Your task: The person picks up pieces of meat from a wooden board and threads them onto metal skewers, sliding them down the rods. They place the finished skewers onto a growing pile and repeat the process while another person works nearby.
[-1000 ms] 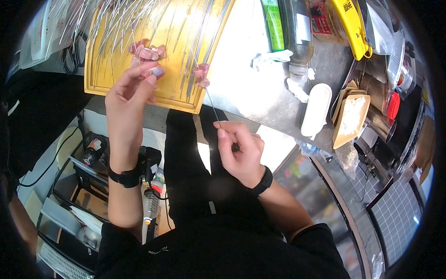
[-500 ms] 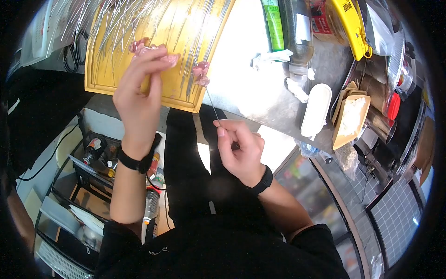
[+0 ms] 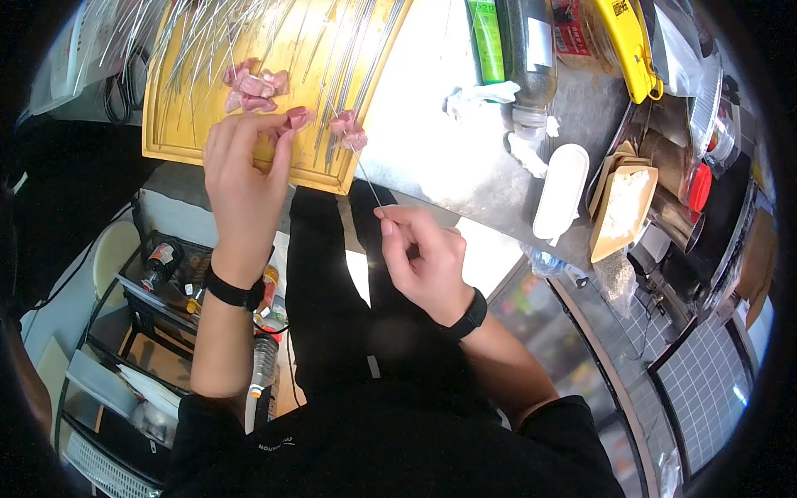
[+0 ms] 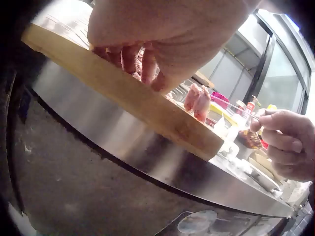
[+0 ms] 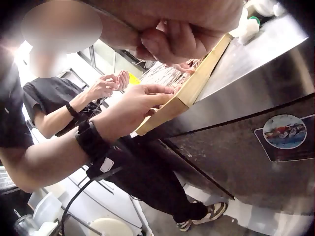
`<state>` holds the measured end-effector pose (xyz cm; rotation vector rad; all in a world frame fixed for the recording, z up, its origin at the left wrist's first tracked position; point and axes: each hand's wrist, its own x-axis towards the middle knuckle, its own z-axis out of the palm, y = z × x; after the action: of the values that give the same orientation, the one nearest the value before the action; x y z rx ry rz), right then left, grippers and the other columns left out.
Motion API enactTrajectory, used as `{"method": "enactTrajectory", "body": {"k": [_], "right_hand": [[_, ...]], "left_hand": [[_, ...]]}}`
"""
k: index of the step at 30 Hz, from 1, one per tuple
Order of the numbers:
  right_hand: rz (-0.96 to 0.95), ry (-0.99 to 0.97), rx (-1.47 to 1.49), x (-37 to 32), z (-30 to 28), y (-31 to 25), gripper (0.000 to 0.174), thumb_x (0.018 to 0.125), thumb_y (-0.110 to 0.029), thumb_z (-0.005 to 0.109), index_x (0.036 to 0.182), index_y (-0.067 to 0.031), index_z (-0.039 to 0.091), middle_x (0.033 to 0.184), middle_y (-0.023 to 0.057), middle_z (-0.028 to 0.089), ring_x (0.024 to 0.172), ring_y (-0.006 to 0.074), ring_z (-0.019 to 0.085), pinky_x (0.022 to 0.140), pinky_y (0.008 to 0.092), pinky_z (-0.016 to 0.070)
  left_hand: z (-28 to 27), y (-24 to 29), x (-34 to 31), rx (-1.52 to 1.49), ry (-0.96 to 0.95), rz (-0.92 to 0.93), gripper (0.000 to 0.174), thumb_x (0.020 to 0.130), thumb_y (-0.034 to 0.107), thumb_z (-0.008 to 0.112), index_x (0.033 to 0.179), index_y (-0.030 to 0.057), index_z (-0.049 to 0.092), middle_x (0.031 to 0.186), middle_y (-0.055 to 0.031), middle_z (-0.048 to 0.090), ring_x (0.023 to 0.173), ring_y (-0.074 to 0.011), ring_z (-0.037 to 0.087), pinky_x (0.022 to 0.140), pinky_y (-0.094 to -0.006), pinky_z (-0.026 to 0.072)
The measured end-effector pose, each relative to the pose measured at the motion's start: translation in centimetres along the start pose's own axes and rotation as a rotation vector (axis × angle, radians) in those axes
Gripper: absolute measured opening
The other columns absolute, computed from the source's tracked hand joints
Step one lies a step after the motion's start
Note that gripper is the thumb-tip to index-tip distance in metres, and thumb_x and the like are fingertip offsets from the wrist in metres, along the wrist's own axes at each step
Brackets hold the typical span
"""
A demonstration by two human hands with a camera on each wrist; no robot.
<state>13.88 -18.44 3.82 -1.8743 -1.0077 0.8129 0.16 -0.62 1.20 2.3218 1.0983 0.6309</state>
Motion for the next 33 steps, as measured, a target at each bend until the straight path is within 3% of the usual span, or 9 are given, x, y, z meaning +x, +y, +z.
{"method": "enactTrajectory", "body": {"k": [3,9,14,17,33], "right_hand": [[0.022,-0.002,-0.012,0.0,0.1,0.0,0.008,0.094,0.004,0.064,0.101,0.0015,0.067,0.058,0.0043,0.061,0.046,0.0072,0.058,0.048,0.0218,0.0427],[0.004,-0.012,-0.016,0.0,0.3,0.0,0.008,0.093,0.002,0.065,0.100,-0.0009,0.068,0.058,0.0051,0.061,0.045,0.0094,0.057,0.047,0.0236,0.0430],[-0.089,-0.177,-0.204,0.0,-0.2,-0.1,0.010,0.091,-0.002,0.067,0.101,-0.0046,0.068,0.064,0.0092,0.064,0.050,0.0216,0.064,0.049,0.0316,0.0487],[-0.138,-0.269,-0.260,0.3,-0.4,-0.2,0.010,0.090,-0.004,0.067,0.100,-0.0055,0.067,0.064,0.0100,0.063,0.055,0.0248,0.066,0.050,0.0344,0.0499],[-0.138,-0.312,-0.293,0.6,-0.1,-1.2,0.008,0.090,-0.004,0.067,0.097,-0.0048,0.064,0.063,0.0100,0.062,0.054,0.0258,0.065,0.050,0.0358,0.0495]], "left_hand": [[-0.3,-0.2,-0.2,0.121,-0.070,-0.085,0.029,0.080,0.000,0.077,0.107,0.0064,0.069,0.096,-0.0074,0.065,0.090,-0.0248,0.063,0.082,-0.0370,0.0467],[-0.7,-0.5,-0.4,0.014,0.001,-0.084,0.025,0.081,0.004,0.078,0.104,0.0086,0.069,0.096,-0.0044,0.064,0.089,-0.0242,0.061,0.083,-0.0359,0.0433],[-1.6,-0.3,-1.0,0.215,-0.044,-0.143,0.021,0.083,0.009,0.076,0.104,0.0112,0.071,0.100,-0.0042,0.064,0.099,-0.0247,0.058,0.088,-0.0378,0.0391],[-1.7,-0.8,-1.2,0.192,-0.016,-0.149,0.020,0.083,0.009,0.077,0.103,0.0120,0.071,0.101,-0.0042,0.064,0.099,-0.0248,0.058,0.087,-0.0372,0.0387],[-1.9,-0.8,-1.0,0.186,-0.010,-0.160,0.012,0.083,0.010,0.077,0.093,0.0108,0.071,0.097,-0.0041,0.063,0.098,-0.0256,0.057,0.085,-0.0385,0.0376]]}}
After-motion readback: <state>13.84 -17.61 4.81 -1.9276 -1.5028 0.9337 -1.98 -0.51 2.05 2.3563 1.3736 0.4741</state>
